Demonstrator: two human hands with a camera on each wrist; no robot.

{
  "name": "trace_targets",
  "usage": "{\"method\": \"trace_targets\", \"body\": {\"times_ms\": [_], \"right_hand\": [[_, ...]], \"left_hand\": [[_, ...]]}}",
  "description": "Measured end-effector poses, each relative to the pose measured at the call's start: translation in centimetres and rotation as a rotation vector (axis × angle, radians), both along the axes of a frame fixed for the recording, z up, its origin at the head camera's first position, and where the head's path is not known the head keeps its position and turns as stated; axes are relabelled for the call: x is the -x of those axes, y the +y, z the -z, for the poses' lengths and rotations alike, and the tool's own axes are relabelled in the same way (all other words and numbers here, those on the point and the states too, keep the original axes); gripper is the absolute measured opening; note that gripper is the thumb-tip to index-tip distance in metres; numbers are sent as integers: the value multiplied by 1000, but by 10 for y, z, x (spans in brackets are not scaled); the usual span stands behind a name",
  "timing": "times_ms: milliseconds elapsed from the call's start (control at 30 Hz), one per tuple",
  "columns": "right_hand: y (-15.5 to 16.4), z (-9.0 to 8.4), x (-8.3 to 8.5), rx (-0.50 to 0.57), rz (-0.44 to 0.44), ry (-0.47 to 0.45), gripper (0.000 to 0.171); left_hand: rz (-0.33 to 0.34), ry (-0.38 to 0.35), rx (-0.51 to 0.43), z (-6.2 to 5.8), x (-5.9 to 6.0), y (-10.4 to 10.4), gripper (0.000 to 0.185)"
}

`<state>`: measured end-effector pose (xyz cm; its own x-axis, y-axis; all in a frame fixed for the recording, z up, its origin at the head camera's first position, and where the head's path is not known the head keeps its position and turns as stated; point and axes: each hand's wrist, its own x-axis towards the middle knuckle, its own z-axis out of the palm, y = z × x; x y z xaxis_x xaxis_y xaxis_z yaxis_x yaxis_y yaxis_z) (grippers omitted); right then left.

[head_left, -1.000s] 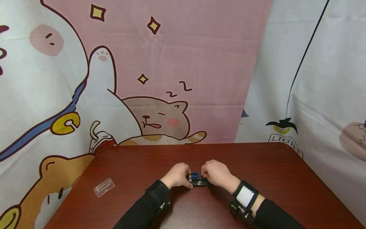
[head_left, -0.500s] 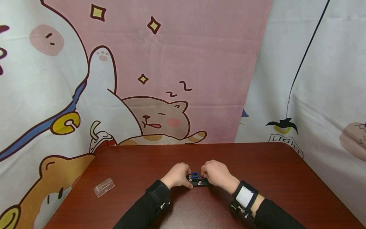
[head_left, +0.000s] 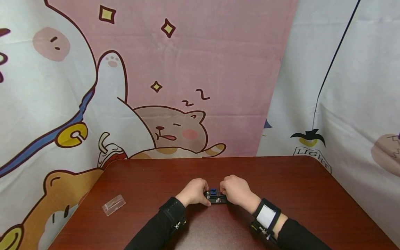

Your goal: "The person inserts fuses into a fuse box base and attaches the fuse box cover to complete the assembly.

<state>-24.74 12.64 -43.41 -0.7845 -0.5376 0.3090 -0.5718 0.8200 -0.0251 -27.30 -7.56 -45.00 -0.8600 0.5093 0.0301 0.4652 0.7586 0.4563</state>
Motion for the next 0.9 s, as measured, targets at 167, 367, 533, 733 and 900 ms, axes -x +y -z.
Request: {"method": "trace_targets", "body": {"times_ms": [167, 367, 533, 733, 900], "right_hand": [[1, 2, 1, -8, -11, 21, 17], [2, 2, 1, 12, -12, 6, 15], [4, 6, 1, 52, 6, -22, 14], [6, 7, 1, 89, 32, -76, 11], [10, 3, 1, 118, 36, -122, 11]], "left_hand": [[-2, 2, 4, 1, 1, 1, 43], [-3, 2, 11, 0, 1, 1, 43], [-4, -2, 10, 0, 1, 0, 43], [-2, 2, 9, 0, 2, 0, 43], [-1, 0, 9, 0, 2, 0, 44]]}}
